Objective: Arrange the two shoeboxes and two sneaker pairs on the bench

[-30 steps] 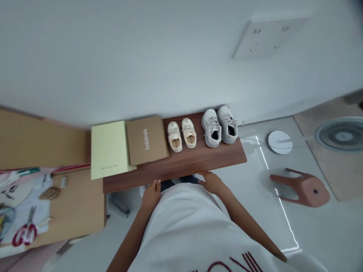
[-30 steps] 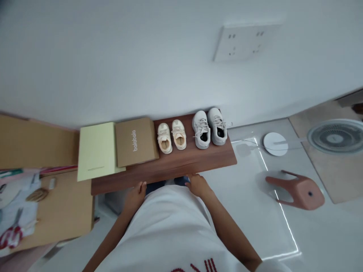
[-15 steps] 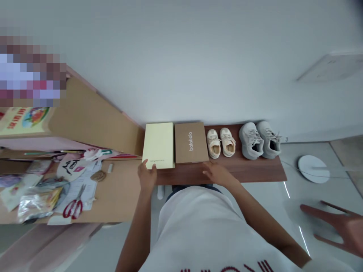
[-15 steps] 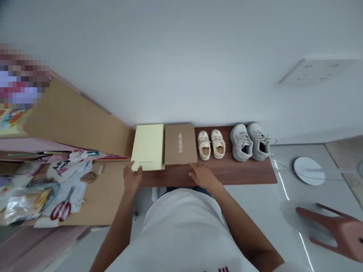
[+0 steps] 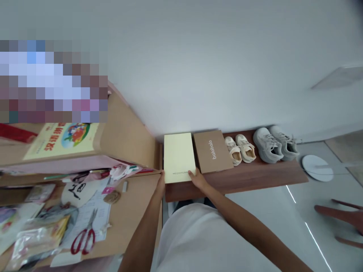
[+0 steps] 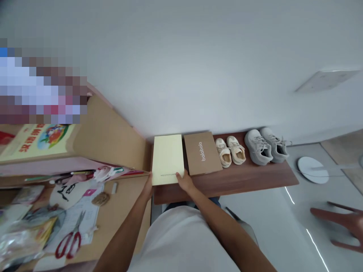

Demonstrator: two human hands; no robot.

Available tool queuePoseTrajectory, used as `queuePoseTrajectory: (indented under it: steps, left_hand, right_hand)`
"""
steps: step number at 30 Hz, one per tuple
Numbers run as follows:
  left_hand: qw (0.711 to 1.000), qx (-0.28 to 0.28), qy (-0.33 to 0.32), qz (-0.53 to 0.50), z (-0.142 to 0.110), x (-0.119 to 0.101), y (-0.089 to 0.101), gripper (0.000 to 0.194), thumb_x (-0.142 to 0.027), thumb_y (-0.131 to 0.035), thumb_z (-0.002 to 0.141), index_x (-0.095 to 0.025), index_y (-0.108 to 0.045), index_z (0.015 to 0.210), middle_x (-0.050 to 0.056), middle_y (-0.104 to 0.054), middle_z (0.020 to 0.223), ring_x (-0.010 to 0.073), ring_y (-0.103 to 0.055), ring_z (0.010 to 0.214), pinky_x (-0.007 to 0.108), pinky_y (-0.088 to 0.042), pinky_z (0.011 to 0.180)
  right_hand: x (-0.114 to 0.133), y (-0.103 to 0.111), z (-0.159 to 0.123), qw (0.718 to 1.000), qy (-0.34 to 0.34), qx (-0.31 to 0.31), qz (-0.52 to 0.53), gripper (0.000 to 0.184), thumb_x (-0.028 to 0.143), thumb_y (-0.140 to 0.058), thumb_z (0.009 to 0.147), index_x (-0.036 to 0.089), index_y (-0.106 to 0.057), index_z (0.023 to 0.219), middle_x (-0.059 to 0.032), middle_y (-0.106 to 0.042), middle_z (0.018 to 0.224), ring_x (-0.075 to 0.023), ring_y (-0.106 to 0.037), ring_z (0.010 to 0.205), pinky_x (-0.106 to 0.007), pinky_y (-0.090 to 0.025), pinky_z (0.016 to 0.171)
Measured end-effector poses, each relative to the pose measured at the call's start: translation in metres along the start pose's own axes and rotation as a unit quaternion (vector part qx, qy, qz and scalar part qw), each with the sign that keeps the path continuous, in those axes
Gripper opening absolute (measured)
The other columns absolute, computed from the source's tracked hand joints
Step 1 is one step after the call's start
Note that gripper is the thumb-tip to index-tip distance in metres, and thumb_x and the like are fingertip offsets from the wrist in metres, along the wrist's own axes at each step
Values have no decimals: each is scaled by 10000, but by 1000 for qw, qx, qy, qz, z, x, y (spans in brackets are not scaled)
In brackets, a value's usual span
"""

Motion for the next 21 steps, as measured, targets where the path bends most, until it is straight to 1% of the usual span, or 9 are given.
queuePoseTrajectory:
  steps: [2,3,5,7,10,13,16,18,21]
  left_hand:
    - [1000,10,-6,-7,-12,6,16,647,-647,-343,969,-190,-673,1286,136,-676,1318,285,-612,1269,451,-499,1056]
    - [999,3,-27,22,-21,5,26,642,-652,-359,961,-214,-637,1339,120,-612,1413,292,-549,1341,463,-477,1081]
    - [990,-16,-100,97,-44,-3,41,625,-633,-429,945,-257,-559,1426,82,-488,1540,290,-435,1435,454,-433,1124]
    - [971,-40,-175,155,-71,-13,42,685,-601,-476,936,-267,-413,1530,87,-429,1580,277,-421,1442,429,-424,1131]
    - [933,-53,-255,249,-105,-22,16,764,-530,-454,963,-207,-202,1608,162,-440,1553,278,-479,1387,445,-438,1107]
    - [856,-20,-352,378,-123,-28,-29,703,-474,-479,960,-164,-312,1569,199,-395,1573,328,-406,1430,524,-368,1141]
    - [789,49,-413,453,-120,-24,-66,659,-422,-475,966,-146,-354,1553,205,-374,1587,333,-408,1424,528,-370,1132]
    - [770,68,-407,487,-107,-18,-76,664,-405,-465,975,-149,-323,1571,201,-387,1583,321,-404,1431,514,-364,1141]
    - [764,-1,-330,554,-74,-12,-68,671,-459,-518,952,-224,-366,1562,185,-317,1623,399,-280,1491,623,-292,1148]
  right_hand:
    - [-14,-3,-3,997,-22,-17,76,510,592,-482,945,266,-522,1334,-107,-616,1372,-262,-549,1310,-463,-454,1066]
    - [-21,-11,-6,993,-32,0,118,506,617,-477,939,280,-527,1313,-95,-619,1364,-254,-566,1284,-461,-481,1031]
    - [-31,-30,-12,979,-69,46,187,479,638,-451,942,304,-539,1274,-71,-643,1322,-236,-611,1209,-455,-521,960]
    - [-37,-45,-17,969,-111,72,210,451,630,-450,946,319,-554,1256,-59,-670,1275,-229,-636,1152,-466,-527,937]
    - [-32,-54,-22,953,-150,91,246,538,688,-403,933,279,-600,1223,-102,-707,1198,-268,-657,1100,-519,-519,932]
    - [-17,-47,-26,930,-135,131,316,675,784,-354,891,253,-621,1210,-133,-714,1166,-313,-673,1066,-571,-528,885]
    - [-23,-18,-19,950,-106,55,289,604,722,-571,834,314,-577,1280,-92,-695,1222,-297,-673,1046,-557,-544,853]
    - [-35,-3,-13,962,-106,-27,249,591,663,-625,825,318,-567,1302,-84,-696,1211,-279,-674,999,-526,-561,824]
    - [-39,-1,0,973,-42,-84,210,554,625,-550,869,257,-618,1276,-97,-719,1146,-266,-673,979,-475,-572,823]
Point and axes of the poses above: each hand's wrist, its own z-axis towards the middle knuckle, its own y-axis out of the back of the hand, x = y × z, the point moved 10 cm from there along z, towards the middle knuckle
